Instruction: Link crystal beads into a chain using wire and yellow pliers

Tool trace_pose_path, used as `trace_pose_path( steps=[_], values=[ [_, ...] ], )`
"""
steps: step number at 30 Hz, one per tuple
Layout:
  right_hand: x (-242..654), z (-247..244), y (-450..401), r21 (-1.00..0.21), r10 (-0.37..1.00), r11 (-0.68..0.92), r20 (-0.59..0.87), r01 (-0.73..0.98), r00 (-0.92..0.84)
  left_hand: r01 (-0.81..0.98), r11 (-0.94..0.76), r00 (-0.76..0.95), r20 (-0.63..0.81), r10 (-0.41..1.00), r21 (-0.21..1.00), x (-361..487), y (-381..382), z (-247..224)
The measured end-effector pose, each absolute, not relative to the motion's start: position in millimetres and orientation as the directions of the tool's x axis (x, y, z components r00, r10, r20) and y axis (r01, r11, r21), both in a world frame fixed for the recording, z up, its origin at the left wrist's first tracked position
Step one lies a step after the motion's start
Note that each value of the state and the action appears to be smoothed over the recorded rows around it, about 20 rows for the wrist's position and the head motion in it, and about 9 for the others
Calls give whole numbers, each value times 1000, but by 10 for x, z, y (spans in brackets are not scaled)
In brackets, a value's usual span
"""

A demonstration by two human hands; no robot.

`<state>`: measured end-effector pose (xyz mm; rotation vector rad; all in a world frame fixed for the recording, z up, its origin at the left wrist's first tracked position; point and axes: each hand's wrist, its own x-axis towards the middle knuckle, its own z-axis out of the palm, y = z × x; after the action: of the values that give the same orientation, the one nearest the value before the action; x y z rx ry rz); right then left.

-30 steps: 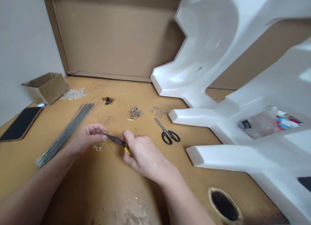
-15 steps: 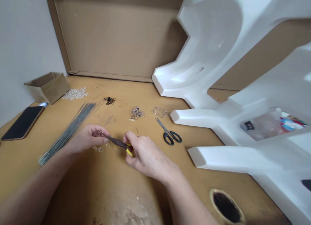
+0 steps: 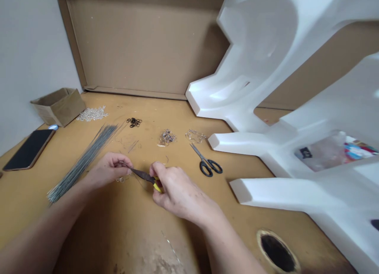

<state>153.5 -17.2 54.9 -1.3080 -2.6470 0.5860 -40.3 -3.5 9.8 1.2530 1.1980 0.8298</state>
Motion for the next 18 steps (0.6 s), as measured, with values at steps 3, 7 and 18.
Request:
trace_pose_path(
  steps=[3,7,18],
  values=[
    [1572,602,-192,-426,788,553,-11,716,-615,142,136,139,-156,978,980,-431,1,82],
    [1614,639,-207,-455,836,530,137,716,-531,78,135,85,-141,986,988,-448,27,101],
    [1477,468,-159,-270,784,609,68,745,-617,-22,233,159,-227,961,972,-455,36,89]
  ],
)
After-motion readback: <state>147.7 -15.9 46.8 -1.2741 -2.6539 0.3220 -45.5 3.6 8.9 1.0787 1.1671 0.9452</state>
